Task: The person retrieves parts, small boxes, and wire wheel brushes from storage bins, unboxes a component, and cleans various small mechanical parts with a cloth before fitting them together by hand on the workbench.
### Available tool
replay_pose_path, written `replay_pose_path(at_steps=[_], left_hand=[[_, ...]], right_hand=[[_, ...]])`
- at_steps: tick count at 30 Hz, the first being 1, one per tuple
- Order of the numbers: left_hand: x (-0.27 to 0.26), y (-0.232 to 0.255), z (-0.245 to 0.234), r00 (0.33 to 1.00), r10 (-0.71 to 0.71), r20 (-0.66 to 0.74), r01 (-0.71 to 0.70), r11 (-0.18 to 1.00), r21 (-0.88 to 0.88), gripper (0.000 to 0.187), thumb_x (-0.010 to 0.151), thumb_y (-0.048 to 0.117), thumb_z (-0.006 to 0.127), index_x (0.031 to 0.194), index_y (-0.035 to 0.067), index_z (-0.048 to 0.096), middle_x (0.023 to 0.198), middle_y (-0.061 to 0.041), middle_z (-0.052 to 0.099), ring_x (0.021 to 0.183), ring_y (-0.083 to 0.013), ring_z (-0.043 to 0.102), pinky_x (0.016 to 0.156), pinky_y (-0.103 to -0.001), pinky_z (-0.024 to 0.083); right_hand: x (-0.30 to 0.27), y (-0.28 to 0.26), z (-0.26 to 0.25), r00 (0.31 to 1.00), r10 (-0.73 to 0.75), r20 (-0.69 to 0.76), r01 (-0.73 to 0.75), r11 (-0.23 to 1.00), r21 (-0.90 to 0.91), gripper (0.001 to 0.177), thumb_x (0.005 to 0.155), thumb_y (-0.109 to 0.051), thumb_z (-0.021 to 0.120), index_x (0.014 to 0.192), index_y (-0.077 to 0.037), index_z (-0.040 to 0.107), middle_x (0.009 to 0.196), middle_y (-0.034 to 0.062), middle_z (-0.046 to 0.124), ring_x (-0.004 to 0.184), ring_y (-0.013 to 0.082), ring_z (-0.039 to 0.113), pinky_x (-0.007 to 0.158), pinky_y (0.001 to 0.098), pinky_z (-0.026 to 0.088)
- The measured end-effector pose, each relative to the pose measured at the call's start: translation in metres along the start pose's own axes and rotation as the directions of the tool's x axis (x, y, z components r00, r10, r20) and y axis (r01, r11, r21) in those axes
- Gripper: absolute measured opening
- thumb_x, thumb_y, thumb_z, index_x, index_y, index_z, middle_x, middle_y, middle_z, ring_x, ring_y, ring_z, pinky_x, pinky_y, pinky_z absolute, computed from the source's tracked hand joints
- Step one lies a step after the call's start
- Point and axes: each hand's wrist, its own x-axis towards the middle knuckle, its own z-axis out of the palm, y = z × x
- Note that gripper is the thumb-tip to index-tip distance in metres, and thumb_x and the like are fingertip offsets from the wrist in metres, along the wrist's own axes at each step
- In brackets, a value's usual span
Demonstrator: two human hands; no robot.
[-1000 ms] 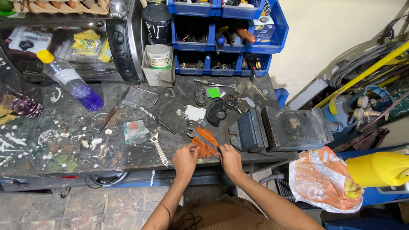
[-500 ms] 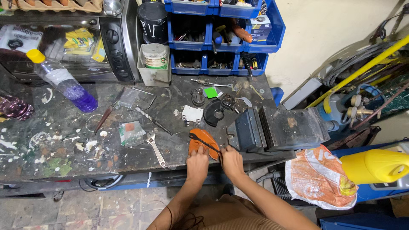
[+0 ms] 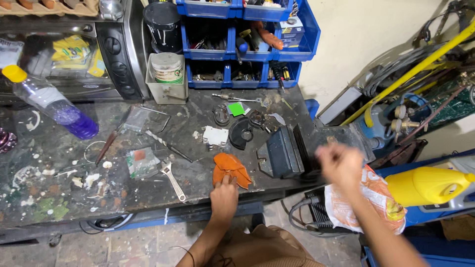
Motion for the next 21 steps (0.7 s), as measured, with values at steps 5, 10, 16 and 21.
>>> replay_pose_path(at_steps=[5,10,16,21], left_hand=[[0.012,0.008,-0.027,0.984,-0.046,-0.174,0.001,0.968,-0.250,0.027,0.086,0.022,0.068,0.111,0.010,0.073,0.104,-0.007,0.071,0.090,-0.0330,0.068,0.072,-0.044,0.057],[0.032,0.023,-0.052,0.971,-0.125,-0.202,0.066,0.959,-0.276,0.026,0.089,0.021,0.067,0.112,0.011,0.074,0.097,-0.007,0.071,0.089,-0.0306,0.068,0.072,-0.043,0.056],[0.046,0.030,-0.065,0.958,-0.202,-0.204,0.132,0.942,-0.310,0.032,0.087,0.019,0.067,0.117,0.009,0.073,0.096,-0.008,0.073,0.092,-0.0316,0.069,0.074,-0.044,0.056],[0.058,0.038,-0.070,0.950,-0.255,-0.179,0.189,0.928,-0.321,0.032,0.086,0.017,0.068,0.117,0.011,0.074,0.100,-0.009,0.073,0.092,-0.0329,0.069,0.074,-0.044,0.056]], right_hand=[[0.142,0.091,0.060,0.994,0.110,0.002,-0.110,0.994,-0.004,0.016,0.087,-0.014,0.080,0.081,0.000,0.076,0.065,0.0182,0.069,0.056,0.0236,0.064,0.060,0.0379,0.052],[0.227,0.152,0.145,0.999,-0.044,-0.030,0.043,0.998,-0.046,0.012,0.077,-0.010,0.076,0.075,0.001,0.075,0.074,0.0198,0.072,0.066,0.0295,0.073,0.071,0.0395,0.059],[0.279,0.148,0.200,0.996,0.032,-0.089,-0.041,0.993,-0.109,0.012,0.077,-0.006,0.070,0.072,0.004,0.074,0.072,0.0293,0.067,0.070,0.0453,0.069,0.073,0.0475,0.058],[0.315,0.148,0.231,0.984,0.155,-0.092,-0.165,0.979,-0.115,0.009,0.071,0.001,0.067,0.072,0.006,0.074,0.078,0.0329,0.067,0.077,0.0477,0.070,0.075,0.0500,0.058]])
